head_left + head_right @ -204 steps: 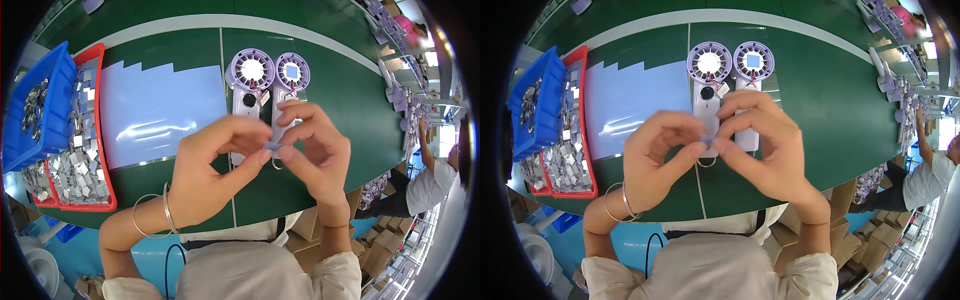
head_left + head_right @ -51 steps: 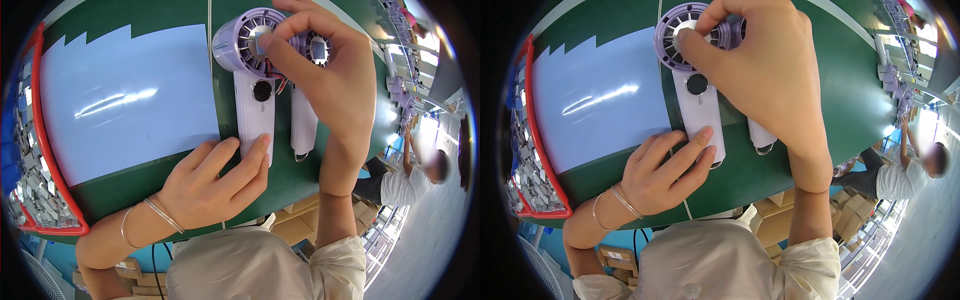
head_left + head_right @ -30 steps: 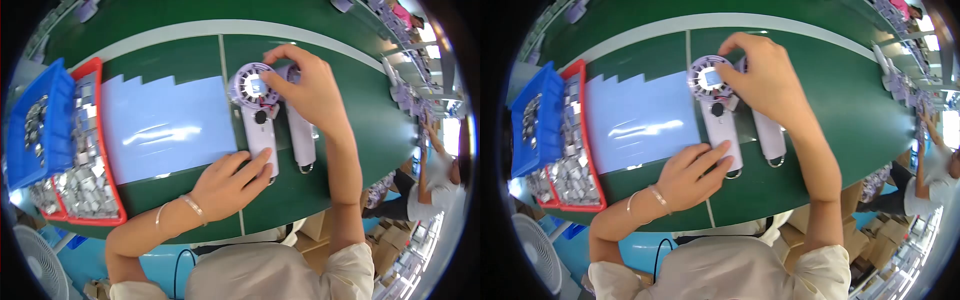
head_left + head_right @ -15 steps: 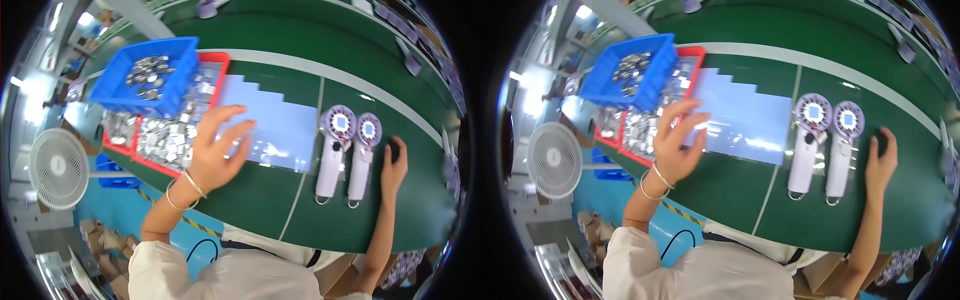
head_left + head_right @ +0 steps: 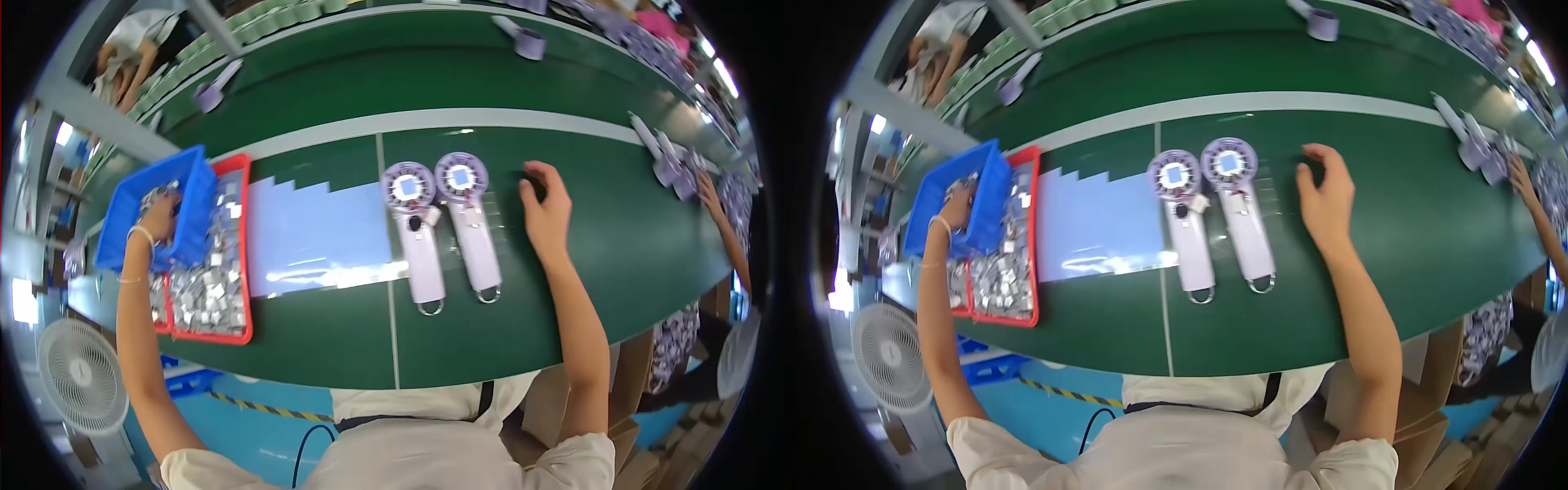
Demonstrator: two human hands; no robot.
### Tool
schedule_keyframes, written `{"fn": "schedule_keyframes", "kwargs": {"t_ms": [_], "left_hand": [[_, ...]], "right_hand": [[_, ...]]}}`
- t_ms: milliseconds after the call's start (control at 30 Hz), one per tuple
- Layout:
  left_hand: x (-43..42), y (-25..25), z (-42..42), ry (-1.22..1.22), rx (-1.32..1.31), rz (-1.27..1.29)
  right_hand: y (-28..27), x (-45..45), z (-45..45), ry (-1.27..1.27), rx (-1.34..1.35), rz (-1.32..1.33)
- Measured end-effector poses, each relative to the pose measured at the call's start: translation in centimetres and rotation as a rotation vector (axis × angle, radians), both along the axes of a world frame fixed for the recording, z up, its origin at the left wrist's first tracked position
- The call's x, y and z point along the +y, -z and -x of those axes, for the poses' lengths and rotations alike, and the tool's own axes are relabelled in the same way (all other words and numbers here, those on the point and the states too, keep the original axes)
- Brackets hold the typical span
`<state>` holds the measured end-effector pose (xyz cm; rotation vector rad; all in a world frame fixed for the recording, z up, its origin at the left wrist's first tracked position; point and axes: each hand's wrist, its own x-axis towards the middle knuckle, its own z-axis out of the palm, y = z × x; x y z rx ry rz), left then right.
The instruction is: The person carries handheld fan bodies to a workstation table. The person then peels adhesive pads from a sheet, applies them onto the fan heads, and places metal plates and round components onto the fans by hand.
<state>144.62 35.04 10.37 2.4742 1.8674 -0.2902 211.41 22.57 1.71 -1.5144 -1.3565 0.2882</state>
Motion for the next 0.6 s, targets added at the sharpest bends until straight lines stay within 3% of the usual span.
{"fn": "schedule_keyframes", "kwargs": {"t_ms": [33, 133, 267, 433, 500, 533, 600], "left_hand": [[-0.1, 0.9, 0.9, 0.064, 0.009, -0.103], [-0.8, -1.5, -2.2, -0.055, -0.171, 0.082], [-0.4, -1.6, -1.7, -0.048, -0.107, 0.095], [1.0, 1.0, 4.0, 0.157, -0.020, -0.118], [1.6, 0.7, 5.4, 0.208, -0.009, -0.095], [0.4, -1.4, 2.7, 0.025, -0.058, -0.012], [-2.4, -3.5, 0.8, 0.039, -0.227, -0.312]], "right_hand": [[0.1, 0.1, -0.1, 0.024, 0.000, 0.008], [0.2, 0.1, -0.3, 0.012, 0.002, -0.042], [0.0, 0.2, 0.1, 0.015, -0.009, -0.050], [0.4, 0.3, 0.3, 0.010, -0.007, -0.118], [0.3, 0.1, 0.7, 0.064, -0.089, -0.140], [0.0, -0.1, 0.9, 0.074, -0.130, -0.118], [0.9, 0.3, 1.0, 0.067, -0.069, -0.184]]}}
